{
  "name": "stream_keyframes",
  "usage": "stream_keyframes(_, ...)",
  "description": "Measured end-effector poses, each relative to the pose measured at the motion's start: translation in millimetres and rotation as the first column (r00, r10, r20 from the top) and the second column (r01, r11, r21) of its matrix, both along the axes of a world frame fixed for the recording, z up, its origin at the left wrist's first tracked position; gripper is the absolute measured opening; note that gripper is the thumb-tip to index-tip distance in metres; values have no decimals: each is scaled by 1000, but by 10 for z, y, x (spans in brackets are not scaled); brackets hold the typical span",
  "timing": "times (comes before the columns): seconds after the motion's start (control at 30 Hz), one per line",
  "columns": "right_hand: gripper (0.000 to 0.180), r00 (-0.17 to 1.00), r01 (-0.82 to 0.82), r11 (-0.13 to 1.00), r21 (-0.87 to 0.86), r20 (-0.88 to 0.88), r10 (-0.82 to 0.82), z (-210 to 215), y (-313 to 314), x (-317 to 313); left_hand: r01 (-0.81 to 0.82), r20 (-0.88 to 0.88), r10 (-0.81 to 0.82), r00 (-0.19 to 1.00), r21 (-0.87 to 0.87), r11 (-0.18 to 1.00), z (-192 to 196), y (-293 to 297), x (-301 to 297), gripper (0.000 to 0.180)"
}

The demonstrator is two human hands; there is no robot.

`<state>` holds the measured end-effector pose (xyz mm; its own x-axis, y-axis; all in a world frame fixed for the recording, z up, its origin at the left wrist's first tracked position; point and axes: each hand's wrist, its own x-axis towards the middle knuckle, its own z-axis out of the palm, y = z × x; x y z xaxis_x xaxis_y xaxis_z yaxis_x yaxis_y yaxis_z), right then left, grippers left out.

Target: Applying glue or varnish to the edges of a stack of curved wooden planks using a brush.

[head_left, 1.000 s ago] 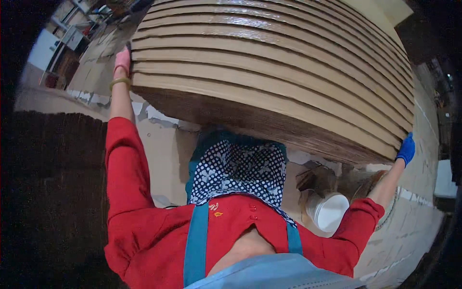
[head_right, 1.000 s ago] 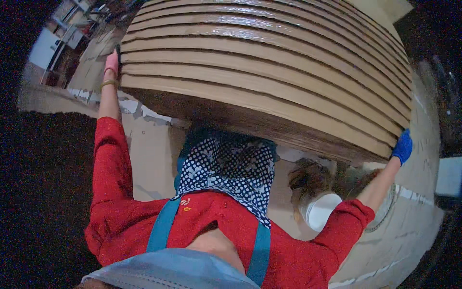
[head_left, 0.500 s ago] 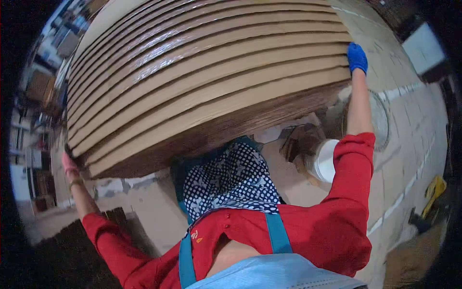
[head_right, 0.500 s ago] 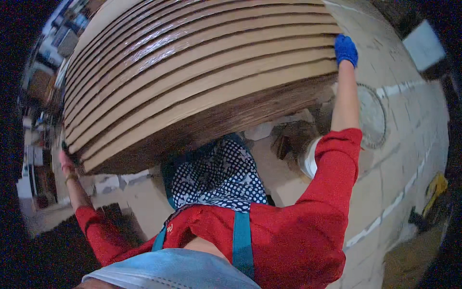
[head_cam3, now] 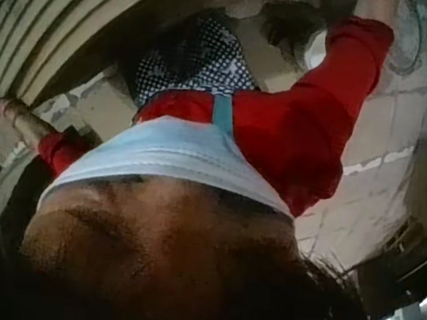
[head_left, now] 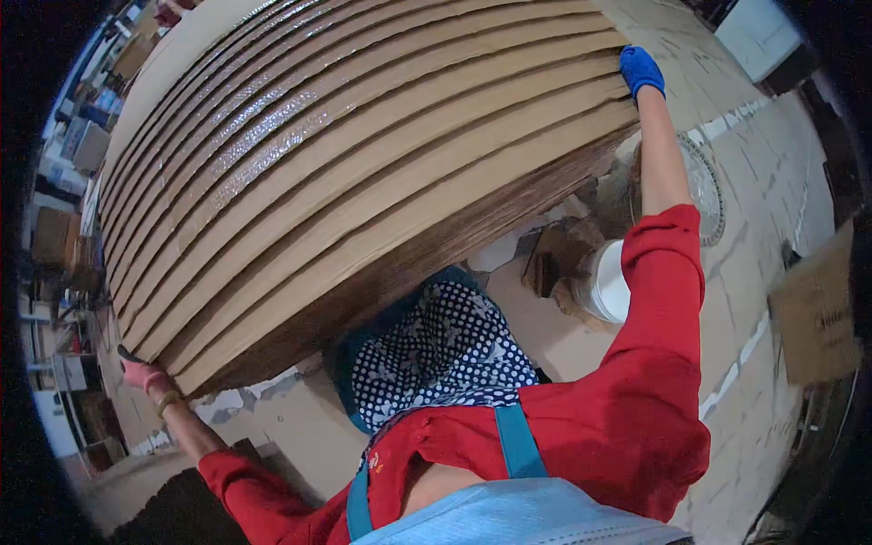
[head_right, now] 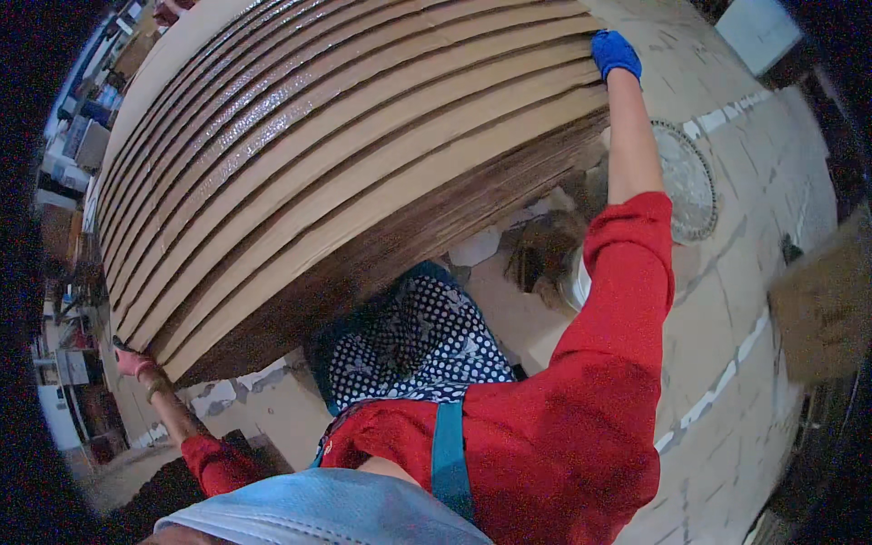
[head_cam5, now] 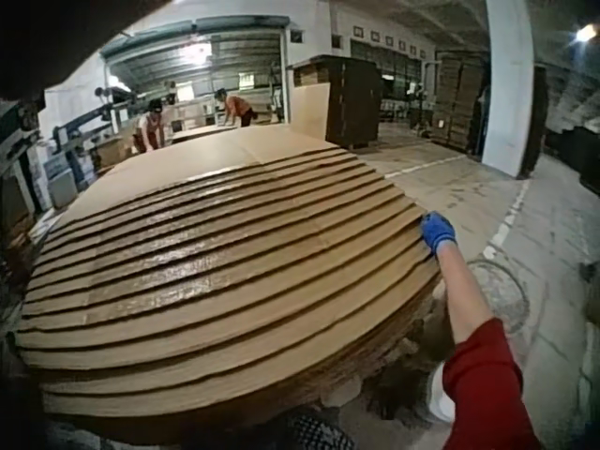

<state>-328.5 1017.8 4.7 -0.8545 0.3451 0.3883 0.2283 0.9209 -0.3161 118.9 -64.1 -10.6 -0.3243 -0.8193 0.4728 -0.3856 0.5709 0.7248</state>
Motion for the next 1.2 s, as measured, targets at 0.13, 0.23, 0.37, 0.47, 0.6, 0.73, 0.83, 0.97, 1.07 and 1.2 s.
stream_keyframes(0.13,49,998,1,998,56,-67,3,1,-71,101,-390,224,407,885,-116,913,87,-138,-123,43)
stream_keyframes(0.23,48,994,-17,997,81,-104,26,22,-204,257,-519,54,516,855,48,853,177,60,-227,48)
stream_keyframes(0.37,41,969,88,996,33,-236,-77,148,-442,407,-607,-16,612,790,-160,779,378,723,-373,40)
stream_keyframes(0.47,30,683,178,983,46,-725,-90,277,-648,584,-582,-80,726,683,-660,475,428,1130,-391,46)
stream_keyframes(0.6,32,365,-246,965,88,-914,177,-208,-1077,1478,-558,-34,852,523,-769,311,263,1144,-669,48)
stream_keyframes(0.73,35,862,-493,870,10,-133,490,-1874,-1461,3298,-350,389,604,695,-550,758,224,816,-775,53)
stream_keyframes(0.83,22,892,-395,874,-284,108,439,-3141,-1714,4316,-323,517,508,689,-408,854,251,700,-748,58)
stream_keyframes(0.97,38,966,237,703,-671,237,-100,-3825,-1558,4451,-307,594,456,663,-340,889,280,856,-756,64)
stream_keyframes(1.07,44,946,282,-26,-959,283,-155,-3943,-1326,4059,-286,638,418,646,-306,908,298,1152,-771,69)
stream_keyframes(1.2,40,920,259,752,-606,391,-2,-4262,-1185,3561,-288,600,404,690,-283,915,305,1608,-753,66)
